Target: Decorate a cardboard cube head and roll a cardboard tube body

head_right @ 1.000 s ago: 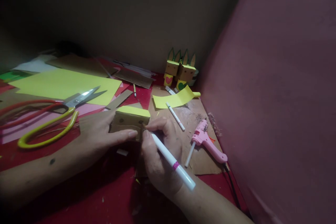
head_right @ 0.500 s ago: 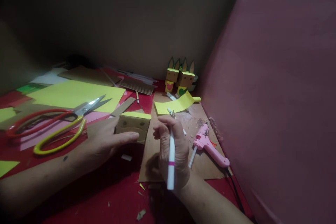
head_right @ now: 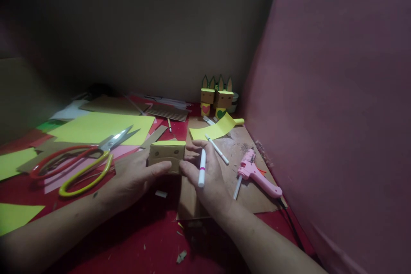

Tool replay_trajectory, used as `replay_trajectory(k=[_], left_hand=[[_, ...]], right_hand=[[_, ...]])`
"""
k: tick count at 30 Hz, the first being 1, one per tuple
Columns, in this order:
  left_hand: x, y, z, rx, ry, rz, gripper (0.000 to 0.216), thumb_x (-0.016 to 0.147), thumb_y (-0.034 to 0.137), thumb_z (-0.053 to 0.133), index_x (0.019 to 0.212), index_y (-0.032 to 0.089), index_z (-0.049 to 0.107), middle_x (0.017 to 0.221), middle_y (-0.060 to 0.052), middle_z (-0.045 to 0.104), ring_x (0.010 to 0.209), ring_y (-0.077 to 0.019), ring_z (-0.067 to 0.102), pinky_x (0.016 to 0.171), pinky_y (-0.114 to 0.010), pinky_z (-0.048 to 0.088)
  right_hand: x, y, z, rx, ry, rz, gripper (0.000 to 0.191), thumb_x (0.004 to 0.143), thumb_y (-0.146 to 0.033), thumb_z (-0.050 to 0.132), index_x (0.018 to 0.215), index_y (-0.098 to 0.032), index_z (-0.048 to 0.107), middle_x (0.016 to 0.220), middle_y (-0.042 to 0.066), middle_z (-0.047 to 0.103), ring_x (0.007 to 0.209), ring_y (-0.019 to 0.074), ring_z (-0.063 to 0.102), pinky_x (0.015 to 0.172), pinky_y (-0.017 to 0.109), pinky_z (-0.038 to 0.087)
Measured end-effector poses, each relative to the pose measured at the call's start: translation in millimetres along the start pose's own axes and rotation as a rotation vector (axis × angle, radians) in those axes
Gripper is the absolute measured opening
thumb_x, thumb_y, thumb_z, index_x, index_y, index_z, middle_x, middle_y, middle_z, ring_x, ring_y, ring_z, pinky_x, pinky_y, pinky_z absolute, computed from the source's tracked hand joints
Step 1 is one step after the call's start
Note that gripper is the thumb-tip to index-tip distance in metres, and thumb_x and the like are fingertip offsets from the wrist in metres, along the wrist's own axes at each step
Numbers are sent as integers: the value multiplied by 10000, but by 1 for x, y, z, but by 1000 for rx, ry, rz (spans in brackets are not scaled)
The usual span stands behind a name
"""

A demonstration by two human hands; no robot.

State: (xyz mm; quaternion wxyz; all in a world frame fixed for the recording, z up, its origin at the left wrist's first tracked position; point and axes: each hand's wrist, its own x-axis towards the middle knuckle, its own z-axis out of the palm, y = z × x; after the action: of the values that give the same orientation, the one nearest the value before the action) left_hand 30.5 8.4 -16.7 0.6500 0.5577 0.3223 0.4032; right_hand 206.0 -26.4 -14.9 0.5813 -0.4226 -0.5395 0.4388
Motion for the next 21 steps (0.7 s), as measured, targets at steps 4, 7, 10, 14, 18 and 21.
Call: replay_trajectory(k=[4,7,10,14,18,21], left_hand=[[-2,1,1,57,11,-29,529,841,438,739,1289,198,591,1239,-139,706,1192,-372,635,940,-489,542],[-4,2,0,26,-8,-69,494,869,435,719,1290,227,563,1252,-117,693,1113,-328,671,836,-416,568],[-4,3,-2,18,-24,-126,481,870,430,724,1280,240,558,1210,-104,702,937,-276,713,754,-385,573],[-2,2,-3,44,16,-114,507,825,417,766,1252,214,582,1171,-119,713,931,-289,721,814,-428,581],[-2,6,0,82,43,-86,514,822,429,748,1238,176,585,1162,-149,715,946,-317,719,801,-453,581],[-2,11,3,175,79,-37,466,811,419,746,1192,188,610,1152,-122,731,1048,-327,696,829,-412,571]], right_hand=[[1,0,0,-57,-27,-56,336,800,-212,691,1085,-254,517,1071,41,684,921,192,711,752,345,605],[2,2,0,-34,-3,-58,314,809,-233,672,1081,-253,515,1054,36,688,907,185,703,732,327,596],[4,4,0,-24,20,-63,311,798,-238,671,1071,-249,524,1040,30,689,905,180,697,737,320,589],[5,3,-2,-146,86,-131,220,843,-272,657,1037,-248,555,982,18,701,828,171,680,680,305,569],[-3,-3,-5,-368,257,-491,149,959,-237,539,1059,-262,647,932,10,659,841,165,641,754,335,561],[-15,-7,-1,-388,116,-633,253,974,-171,500,1097,-271,697,935,16,665,817,156,651,732,322,566]])
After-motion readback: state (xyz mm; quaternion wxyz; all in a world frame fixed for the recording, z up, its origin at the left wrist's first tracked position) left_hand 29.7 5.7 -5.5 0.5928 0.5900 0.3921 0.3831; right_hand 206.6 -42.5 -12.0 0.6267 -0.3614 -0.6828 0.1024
